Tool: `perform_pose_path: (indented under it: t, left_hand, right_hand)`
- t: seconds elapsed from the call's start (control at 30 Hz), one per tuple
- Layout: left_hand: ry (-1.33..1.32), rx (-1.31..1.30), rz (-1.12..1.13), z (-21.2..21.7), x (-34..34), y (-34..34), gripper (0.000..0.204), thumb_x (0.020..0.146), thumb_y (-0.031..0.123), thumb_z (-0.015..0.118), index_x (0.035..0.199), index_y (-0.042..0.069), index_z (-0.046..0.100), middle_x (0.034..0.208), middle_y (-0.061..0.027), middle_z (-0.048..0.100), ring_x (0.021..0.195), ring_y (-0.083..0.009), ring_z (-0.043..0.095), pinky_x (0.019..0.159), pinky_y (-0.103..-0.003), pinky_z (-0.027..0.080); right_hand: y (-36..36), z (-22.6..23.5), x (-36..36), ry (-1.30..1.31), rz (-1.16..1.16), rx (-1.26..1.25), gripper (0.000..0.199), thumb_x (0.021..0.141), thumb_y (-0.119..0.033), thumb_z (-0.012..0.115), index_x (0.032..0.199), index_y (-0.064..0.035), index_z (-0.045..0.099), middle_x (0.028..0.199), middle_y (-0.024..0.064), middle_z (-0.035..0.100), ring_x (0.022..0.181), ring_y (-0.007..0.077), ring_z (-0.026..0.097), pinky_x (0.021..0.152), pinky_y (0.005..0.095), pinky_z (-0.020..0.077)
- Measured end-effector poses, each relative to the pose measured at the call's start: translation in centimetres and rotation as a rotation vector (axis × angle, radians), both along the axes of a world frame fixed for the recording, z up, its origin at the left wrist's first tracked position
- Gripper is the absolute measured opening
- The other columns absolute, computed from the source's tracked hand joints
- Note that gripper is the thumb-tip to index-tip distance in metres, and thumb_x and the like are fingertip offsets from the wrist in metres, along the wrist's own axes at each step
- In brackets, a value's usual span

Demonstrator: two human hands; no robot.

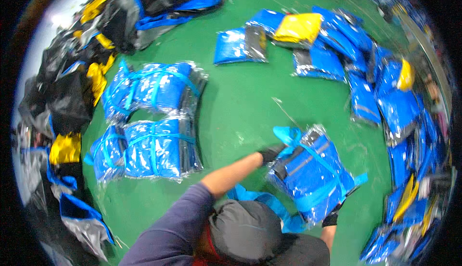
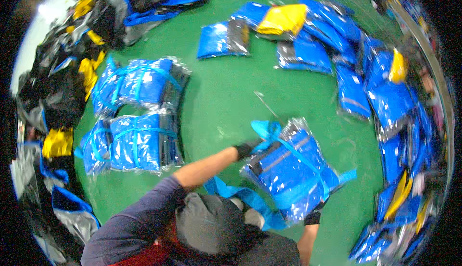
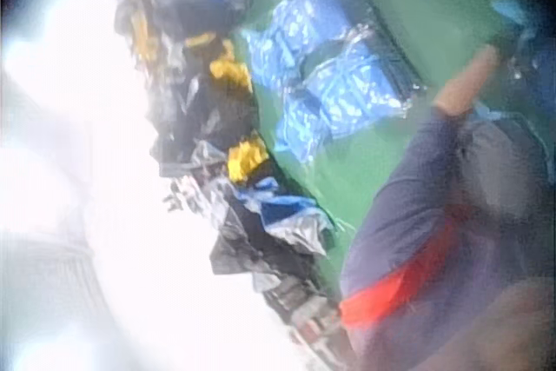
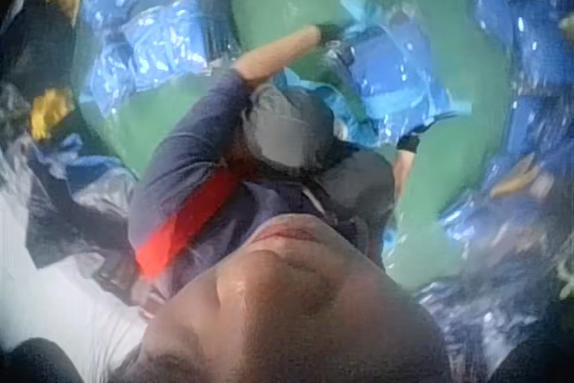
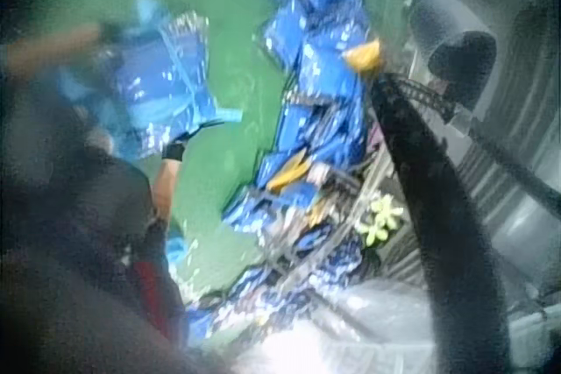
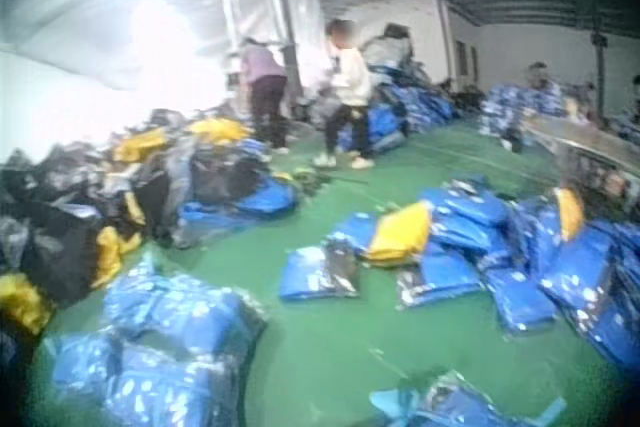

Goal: The person sits on the floor and bundles stacks of blue and yellow plastic-wrapped packages using a blue strap. They pull the strap from a roll, wrap it around the stack, tie a knot, and place the finished bundle aside.

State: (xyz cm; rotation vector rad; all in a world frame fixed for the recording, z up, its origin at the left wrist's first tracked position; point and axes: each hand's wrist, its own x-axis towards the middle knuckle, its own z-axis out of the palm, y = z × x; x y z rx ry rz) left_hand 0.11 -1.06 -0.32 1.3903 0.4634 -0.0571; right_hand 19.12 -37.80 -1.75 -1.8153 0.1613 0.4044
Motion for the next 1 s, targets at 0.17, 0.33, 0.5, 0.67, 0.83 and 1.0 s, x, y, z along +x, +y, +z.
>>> perform_pose_path:
  t: [0.17, 0.33, 0.5, 0.67, 0.83, 1.0]
  left_hand:
    - [-0.26, -0.322, 0.278, 1.9, -2.5, -0.3, 0.054, 0.089, 0.048, 0.042, 0.128, 0.009, 0.041, 0.122, -0.0075, 0.048, 0.104, -0.0176, 0.048, 0.09, -0.032, 0.04]
    - [-0.117, -0.155, 0.59, 11.9, -14.5, 9.7, 0.048, 0.09, 0.043, 0.042, 0.122, 0.007, 0.046, 0.114, -0.0083, 0.053, 0.095, -0.0185, 0.052, 0.084, -0.032, 0.044]
    - [-0.029, 0.09, 0.98, 28.9, -32.4, 20.2, 0.042, 0.09, 0.038, 0.043, 0.116, 0.005, 0.05, 0.106, -0.0091, 0.058, 0.086, -0.0194, 0.057, 0.078, -0.033, 0.047]
    - [0.333, 0.802, 0.905, 29.1, -40.9, 30.7, 0.048, 0.086, 0.038, 0.048, 0.121, 0.007, 0.045, 0.114, -0.0162, 0.051, 0.096, -0.0289, 0.053, 0.084, -0.037, 0.043]
    - [1.171, 1.348, 0.732, 22.2, -45.5, 35.9, 0.043, 0.084, 0.032, 0.045, 0.118, 0.007, 0.05, 0.126, -0.0188, 0.045, 0.116, -0.0362, 0.043, 0.094, -0.041, 0.036]
    - [0.5, 1.779, 0.61, 22.1, -36.8, 34.0, 0.04, 0.086, 0.031, 0.043, 0.117, 0.006, 0.048, 0.12, -0.0175, 0.05, 0.11, -0.0306, 0.048, 0.091, -0.039, 0.038]
  right_hand:
    - [8.4, 1.6, 0.7, 0.148, 0.341, 0.155, 0.027, 0.09, -0.018, 0.041, 0.114, -0.0049, 0.047, 0.103, 0.0104, 0.059, 0.088, 0.0158, 0.056, 0.071, 0.0274, 0.046]
    - [23.2, 7.0, -3.3, 0.31, 0.892, 0.447, 0.03, 0.091, -0.016, 0.04, 0.118, -0.0052, 0.045, 0.106, 0.0105, 0.058, 0.094, 0.018, 0.055, 0.078, 0.0312, 0.045]
    - [44.1, 13.5, -14.7, 0.382, 1.229, 0.845, 0.033, 0.091, -0.014, 0.038, 0.122, -0.0055, 0.043, 0.109, 0.0105, 0.057, 0.1, 0.0203, 0.053, 0.085, 0.0349, 0.044]
    - [57.7, 16.0, -26.4, -0.014, 1.258, 0.591, 0.042, 0.088, -0.044, 0.042, 0.098, -0.0059, 0.057, 0.089, 0.0087, 0.058, 0.075, 0.0221, 0.055, 0.066, 0.0359, 0.0451]
    - [48.9, 10.1, -23.4, 0.468, 1.409, 0.643, 0.029, 0.085, -0.036, 0.056, 0.079, -0.0084, 0.05, 0.059, 0.0016, 0.049, 0.053, 0.0157, 0.053, 0.046, 0.0297, 0.0419]
    - [25.1, 4.7, -9.2, 0.593, 1.055, 0.017, 0.028, 0.082, -0.029, 0.059, 0.095, -0.0046, 0.057, 0.07, 0.0072, 0.061, 0.068, 0.0178, 0.06, 0.062, 0.0335, 0.0465]
